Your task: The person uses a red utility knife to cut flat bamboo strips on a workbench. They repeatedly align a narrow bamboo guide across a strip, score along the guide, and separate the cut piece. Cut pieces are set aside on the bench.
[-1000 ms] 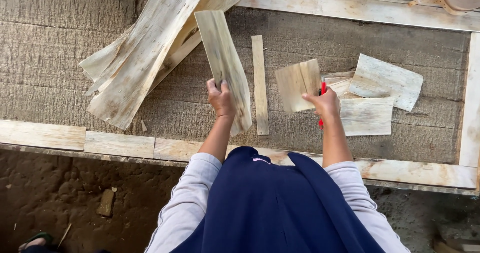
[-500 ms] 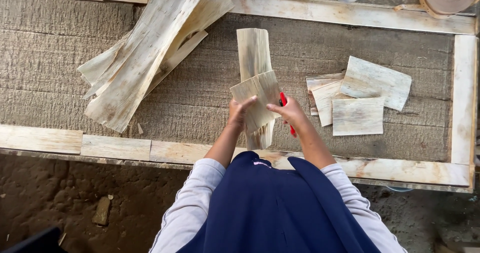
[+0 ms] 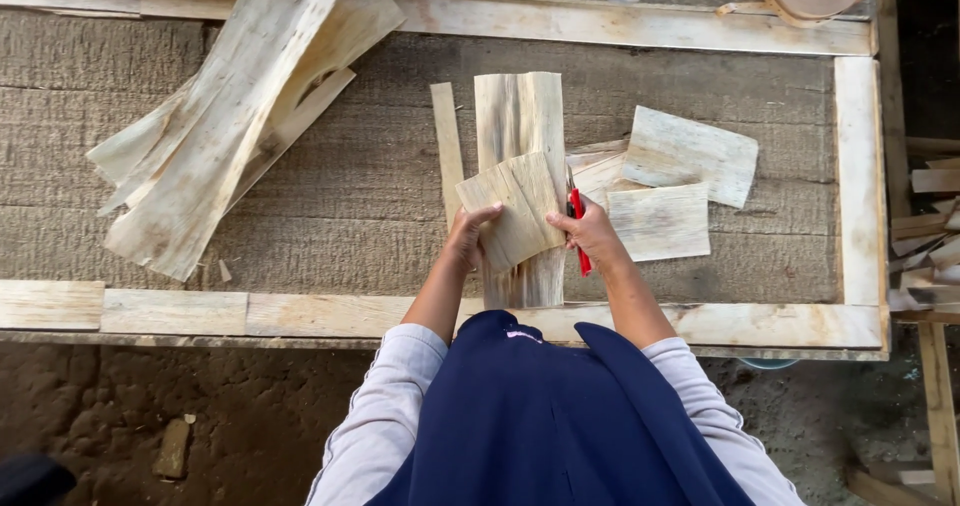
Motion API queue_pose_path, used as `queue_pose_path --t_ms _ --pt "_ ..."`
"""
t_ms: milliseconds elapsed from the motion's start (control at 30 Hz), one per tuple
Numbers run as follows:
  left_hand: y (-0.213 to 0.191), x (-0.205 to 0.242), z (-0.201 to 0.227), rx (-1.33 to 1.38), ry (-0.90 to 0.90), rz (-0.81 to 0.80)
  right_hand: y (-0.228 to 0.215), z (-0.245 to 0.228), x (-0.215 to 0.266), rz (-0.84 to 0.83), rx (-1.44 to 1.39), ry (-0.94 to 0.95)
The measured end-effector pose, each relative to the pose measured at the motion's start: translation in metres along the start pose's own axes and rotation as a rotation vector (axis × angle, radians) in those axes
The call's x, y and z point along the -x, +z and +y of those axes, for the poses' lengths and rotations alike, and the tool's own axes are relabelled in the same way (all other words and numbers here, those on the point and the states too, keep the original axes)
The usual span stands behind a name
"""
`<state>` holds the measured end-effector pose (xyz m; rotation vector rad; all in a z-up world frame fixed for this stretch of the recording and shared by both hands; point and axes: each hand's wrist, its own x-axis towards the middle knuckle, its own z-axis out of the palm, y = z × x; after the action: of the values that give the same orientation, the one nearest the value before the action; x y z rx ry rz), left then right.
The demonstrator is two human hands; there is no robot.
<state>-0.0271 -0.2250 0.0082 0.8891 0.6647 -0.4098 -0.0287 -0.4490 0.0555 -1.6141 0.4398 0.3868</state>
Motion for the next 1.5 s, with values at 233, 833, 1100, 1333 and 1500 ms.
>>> queue_pose_path --t_ms 233,833,1100,1333,1500 --pt "0.04 0.015 -0.033 -0.139 0.051 -0.021 -0.037 -0.002 0.022 -0.097 0.295 -0.008" --pt "0.195 0.056 -0.118 -0.685 0.103 -0.23 -0.159 0.048 0.086 0.53 0.538 0.314" --pt "0.277 0.023 -0.216 -0.682 0.027 -0.343 -0.287 0.067 0.104 0.531 -0.076 0.105" --pt "0.337 0.065 -0.222 -0.704 0.052 -0.275 -0.341 0.104 0.09 0.5 0.303 0.272" --pt "0.332 0.0 -0.269 -0.809 0.165 -0.301 -0.354 0.088 0.089 0.553 0.324 0.243"
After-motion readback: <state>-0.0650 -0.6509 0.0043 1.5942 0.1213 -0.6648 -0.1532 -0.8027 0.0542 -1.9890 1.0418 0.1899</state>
